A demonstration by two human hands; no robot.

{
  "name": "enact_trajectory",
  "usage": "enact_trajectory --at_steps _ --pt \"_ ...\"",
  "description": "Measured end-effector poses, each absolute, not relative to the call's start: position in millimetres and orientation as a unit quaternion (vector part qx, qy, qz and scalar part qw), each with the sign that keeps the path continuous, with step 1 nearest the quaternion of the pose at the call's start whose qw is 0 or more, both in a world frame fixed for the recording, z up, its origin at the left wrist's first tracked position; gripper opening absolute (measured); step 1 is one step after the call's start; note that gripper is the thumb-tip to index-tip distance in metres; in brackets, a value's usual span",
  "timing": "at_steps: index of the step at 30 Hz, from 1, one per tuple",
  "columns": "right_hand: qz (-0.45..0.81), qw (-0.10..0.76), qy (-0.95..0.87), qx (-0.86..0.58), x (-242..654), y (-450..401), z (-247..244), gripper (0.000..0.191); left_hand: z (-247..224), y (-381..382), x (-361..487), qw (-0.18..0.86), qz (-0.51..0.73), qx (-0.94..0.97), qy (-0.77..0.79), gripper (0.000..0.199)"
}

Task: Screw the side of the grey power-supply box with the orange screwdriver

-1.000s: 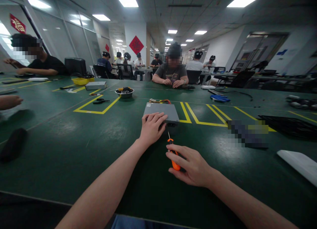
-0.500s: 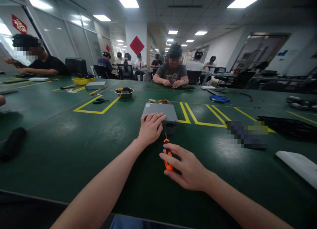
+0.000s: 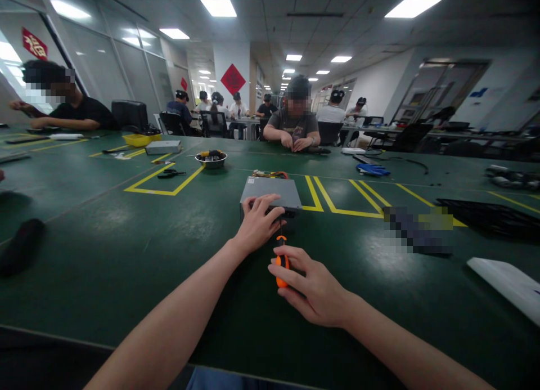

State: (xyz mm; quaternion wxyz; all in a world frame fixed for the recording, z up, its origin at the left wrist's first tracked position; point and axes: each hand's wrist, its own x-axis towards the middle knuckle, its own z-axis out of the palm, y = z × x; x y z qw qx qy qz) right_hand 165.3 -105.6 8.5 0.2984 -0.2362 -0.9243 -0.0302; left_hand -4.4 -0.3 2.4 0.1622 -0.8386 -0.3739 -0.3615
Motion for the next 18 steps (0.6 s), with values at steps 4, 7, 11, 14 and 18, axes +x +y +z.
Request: enact_trajectory --at_steps 4,7,11,14,18 --pt "-0.034 0.373 -0.899 -0.226 165.6 -104.2 4.9 0.027 0.6 -1.2 -6.5 0.167 -0.351 -0.85 -0.356 0.016" --pt "-0.016 0.383 -0.894 -0.233 166.1 -104.4 4.4 0.03 -0.1 -0.7 -6.6 0.169 -0.354 -0.85 -0.352 0.016" --pt "-0.062 0.297 -0.923 -0.236 165.5 -108.2 10.9 0.031 1.1 0.0 -6.7 0.161 -0.348 -0.853 -0.353 0.014" --pt "-0.125 0.305 -0.917 -0.227 165.1 -108.8 13.3 0.026 2.8 -0.3 -7.3 0.152 -0.339 -0.86 -0.35 0.014" --pt "-0.137 0.37 -0.893 -0.217 166.5 -104.7 7.5 0.015 5.4 -3.0 -7.0 0.141 -0.341 -0.854 -0.367 0.025"
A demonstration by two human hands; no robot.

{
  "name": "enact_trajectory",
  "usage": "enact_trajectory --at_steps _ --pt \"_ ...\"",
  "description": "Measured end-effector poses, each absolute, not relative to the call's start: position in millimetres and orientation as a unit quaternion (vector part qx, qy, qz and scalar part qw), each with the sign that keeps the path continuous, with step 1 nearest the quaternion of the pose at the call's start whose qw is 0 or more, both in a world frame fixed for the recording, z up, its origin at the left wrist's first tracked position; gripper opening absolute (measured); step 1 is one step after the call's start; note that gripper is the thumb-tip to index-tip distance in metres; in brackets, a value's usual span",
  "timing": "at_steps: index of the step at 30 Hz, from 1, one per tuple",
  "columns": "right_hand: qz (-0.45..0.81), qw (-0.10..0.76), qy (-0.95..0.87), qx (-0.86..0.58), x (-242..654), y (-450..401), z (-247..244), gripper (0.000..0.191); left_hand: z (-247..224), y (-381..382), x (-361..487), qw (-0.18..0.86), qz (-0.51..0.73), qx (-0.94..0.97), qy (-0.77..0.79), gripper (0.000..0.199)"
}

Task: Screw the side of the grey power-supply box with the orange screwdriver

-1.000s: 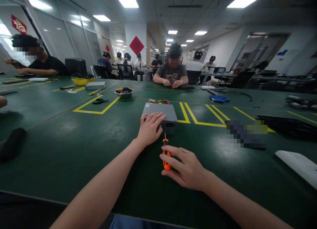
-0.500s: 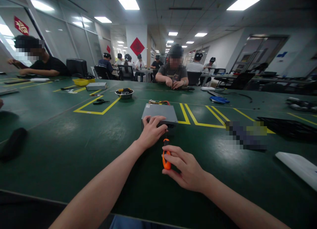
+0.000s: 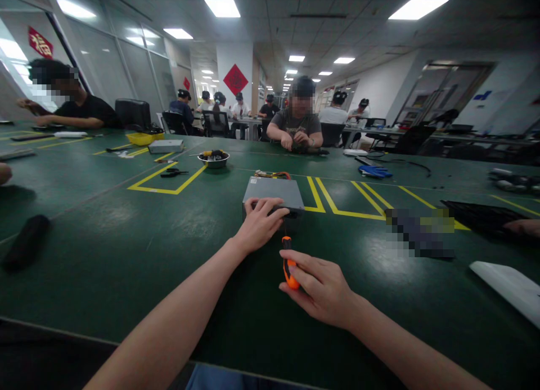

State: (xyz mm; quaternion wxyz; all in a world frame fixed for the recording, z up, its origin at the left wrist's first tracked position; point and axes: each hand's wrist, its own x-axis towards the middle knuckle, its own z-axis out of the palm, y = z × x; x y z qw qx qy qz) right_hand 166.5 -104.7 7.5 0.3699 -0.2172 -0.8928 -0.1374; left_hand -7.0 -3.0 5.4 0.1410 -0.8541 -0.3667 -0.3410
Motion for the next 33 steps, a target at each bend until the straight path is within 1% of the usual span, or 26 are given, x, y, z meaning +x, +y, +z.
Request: enact_trajectory --at_steps 3,5,9,13,17,22,26,33 --pt "-0.117 0.369 -0.894 -0.227 167 -103 4 0.017 6 -5 -6 0.129 -0.357 -0.838 -0.391 0.042" --pt "-0.103 0.341 -0.905 -0.234 166 -105 5 0.023 5 -4 -5 0.128 -0.361 -0.833 -0.4 0.046" --pt "-0.106 0.288 -0.924 -0.228 165 -109 12 0.03 0 -1 -4 0.14 -0.361 -0.825 -0.411 0.04" --pt "-0.109 0.296 -0.922 -0.227 164 -108 14 0.027 -1 0 -4 0.142 -0.36 -0.824 -0.414 0.037" --pt "-0.085 0.288 -0.925 -0.231 165 -105 9 0.028 1 -2 -4 0.141 -0.359 -0.826 -0.412 0.037" --pt "-0.054 0.253 -0.933 -0.25 166 -106 8 0.032 0 -1 -4 0.137 -0.357 -0.826 -0.414 0.037" --pt "-0.076 0.217 -0.94 -0.251 167 -107 9 0.034 -1 0 -4 0.138 -0.356 -0.825 -0.417 0.037" --pt "-0.084 0.238 -0.936 -0.245 165 -106 10 0.027 -1 -1 -4 0.141 -0.355 -0.824 -0.419 0.038"
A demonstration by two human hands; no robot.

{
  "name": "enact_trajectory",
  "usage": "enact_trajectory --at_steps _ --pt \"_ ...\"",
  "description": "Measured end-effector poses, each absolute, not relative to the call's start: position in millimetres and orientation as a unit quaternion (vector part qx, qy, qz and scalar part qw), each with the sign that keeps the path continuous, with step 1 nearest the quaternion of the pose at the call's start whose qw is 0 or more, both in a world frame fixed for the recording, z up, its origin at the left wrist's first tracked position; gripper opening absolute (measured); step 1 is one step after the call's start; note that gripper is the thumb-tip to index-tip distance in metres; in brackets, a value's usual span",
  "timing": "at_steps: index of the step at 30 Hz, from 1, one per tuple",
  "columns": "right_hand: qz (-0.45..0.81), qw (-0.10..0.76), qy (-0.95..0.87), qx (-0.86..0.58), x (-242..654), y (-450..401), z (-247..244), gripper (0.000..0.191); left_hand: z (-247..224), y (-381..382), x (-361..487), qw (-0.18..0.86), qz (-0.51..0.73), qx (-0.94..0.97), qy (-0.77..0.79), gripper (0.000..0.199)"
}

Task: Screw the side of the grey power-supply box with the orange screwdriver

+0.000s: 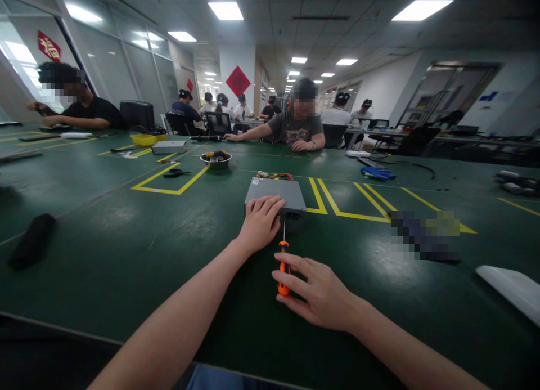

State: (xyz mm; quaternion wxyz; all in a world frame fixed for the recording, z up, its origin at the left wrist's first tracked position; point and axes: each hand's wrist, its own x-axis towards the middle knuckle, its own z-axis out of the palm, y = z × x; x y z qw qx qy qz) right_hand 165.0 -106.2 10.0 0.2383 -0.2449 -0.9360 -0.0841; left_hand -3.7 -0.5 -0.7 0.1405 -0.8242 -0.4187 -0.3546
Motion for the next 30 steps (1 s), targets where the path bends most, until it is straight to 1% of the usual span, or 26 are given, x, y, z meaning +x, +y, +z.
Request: enact_trajectory --at_steps 5,10,13,18,21,26,30 --pt "-0.079 0.254 -0.935 -0.236 164 -104 7 0.024 0 0 -3 0.141 -0.352 -0.825 -0.419 0.038" --pt "-0.106 0.287 -0.921 -0.243 166 -103 4 0.026 0 0 -4 0.139 -0.354 -0.824 -0.42 0.038" --pt "-0.114 0.27 -0.923 -0.249 167 -106 8 0.023 0 0 -4 0.136 -0.354 -0.825 -0.418 0.038" --pt "-0.088 0.23 -0.934 -0.258 168 -111 15 0.029 1 -1 -3 0.129 -0.36 -0.823 -0.42 0.037" --pt "-0.085 0.233 -0.934 -0.256 168 -109 12 0.028 1 -1 -2 0.128 -0.364 -0.822 -0.419 0.037" --pt "-0.067 0.27 -0.926 -0.255 168 -104 3 0.024 0 -1 -2 0.13 -0.37 -0.817 -0.423 0.036" --pt "-0.053 0.25 -0.927 -0.273 169 -107 6 0.025 0 -1 -2 0.131 -0.371 -0.817 -0.422 0.034"
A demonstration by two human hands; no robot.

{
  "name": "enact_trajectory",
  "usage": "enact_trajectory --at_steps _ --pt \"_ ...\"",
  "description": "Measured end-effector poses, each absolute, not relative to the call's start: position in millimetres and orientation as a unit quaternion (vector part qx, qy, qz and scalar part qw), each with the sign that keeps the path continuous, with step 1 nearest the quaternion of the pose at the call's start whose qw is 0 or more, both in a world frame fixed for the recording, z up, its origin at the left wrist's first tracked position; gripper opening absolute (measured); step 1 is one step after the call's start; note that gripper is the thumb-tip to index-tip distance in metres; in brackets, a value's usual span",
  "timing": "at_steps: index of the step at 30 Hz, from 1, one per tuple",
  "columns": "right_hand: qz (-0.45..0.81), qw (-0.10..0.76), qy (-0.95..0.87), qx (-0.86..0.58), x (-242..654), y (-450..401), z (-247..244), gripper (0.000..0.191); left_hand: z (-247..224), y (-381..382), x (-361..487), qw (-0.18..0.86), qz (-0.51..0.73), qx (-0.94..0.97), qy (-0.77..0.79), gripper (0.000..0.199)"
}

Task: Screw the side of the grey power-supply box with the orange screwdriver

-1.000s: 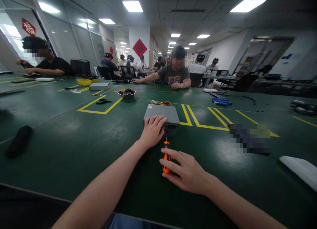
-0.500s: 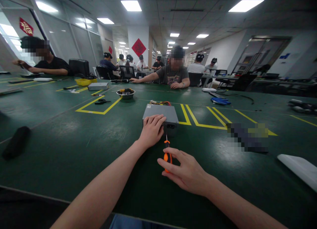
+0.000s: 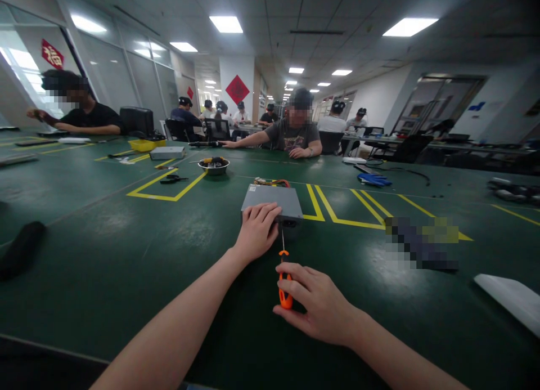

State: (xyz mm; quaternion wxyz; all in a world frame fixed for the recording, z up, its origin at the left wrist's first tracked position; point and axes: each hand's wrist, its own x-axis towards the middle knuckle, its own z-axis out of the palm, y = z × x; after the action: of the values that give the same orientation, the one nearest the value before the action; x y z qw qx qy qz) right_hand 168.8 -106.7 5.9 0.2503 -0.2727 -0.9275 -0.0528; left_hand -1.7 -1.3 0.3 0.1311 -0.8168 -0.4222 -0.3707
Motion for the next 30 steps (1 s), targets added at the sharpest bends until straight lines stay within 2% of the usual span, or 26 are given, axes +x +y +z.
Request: enact_trajectory --at_steps 5,10,12,18,20,25,27,30 --pt "-0.058 0.208 -0.941 -0.261 169.1 -109.6 14.1 0.03 0.1 -0.9 -1.2 0.128 -0.368 -0.817 -0.425 0.033" --pt "-0.107 0.329 -0.908 -0.236 170.2 -104.0 6.3 0.021 0.8 -1.4 -0.9 0.128 -0.371 -0.814 -0.429 0.032" --pt "-0.096 0.348 -0.901 -0.242 171.1 -103.7 4.6 0.02 1.3 -1.6 -0.7 0.127 -0.373 -0.813 -0.428 0.032" --pt "-0.088 0.245 -0.928 -0.266 172.4 -108.9 11.4 0.034 2.8 -2.7 -0.4 0.13 -0.377 -0.813 -0.424 0.031" --pt "-0.101 0.251 -0.927 -0.259 172.2 -107.9 11.3 0.032 3.2 -3.0 -0.5 0.129 -0.377 -0.814 -0.422 0.031" --pt "-0.116 0.337 -0.903 -0.241 172.9 -102.3 4.6 0.026 2.7 -2.4 -0.1 0.121 -0.38 -0.813 -0.424 0.031" --pt "-0.095 0.328 -0.906 -0.251 173.4 -103.2 5.2 0.029 2.4 -2.0 0.1 0.12 -0.379 -0.812 -0.426 0.031" --pt "-0.077 0.274 -0.922 -0.264 172.8 -106.9 10.1 0.034 2.3 -2.0 0.2 0.122 -0.378 -0.813 -0.426 0.031"
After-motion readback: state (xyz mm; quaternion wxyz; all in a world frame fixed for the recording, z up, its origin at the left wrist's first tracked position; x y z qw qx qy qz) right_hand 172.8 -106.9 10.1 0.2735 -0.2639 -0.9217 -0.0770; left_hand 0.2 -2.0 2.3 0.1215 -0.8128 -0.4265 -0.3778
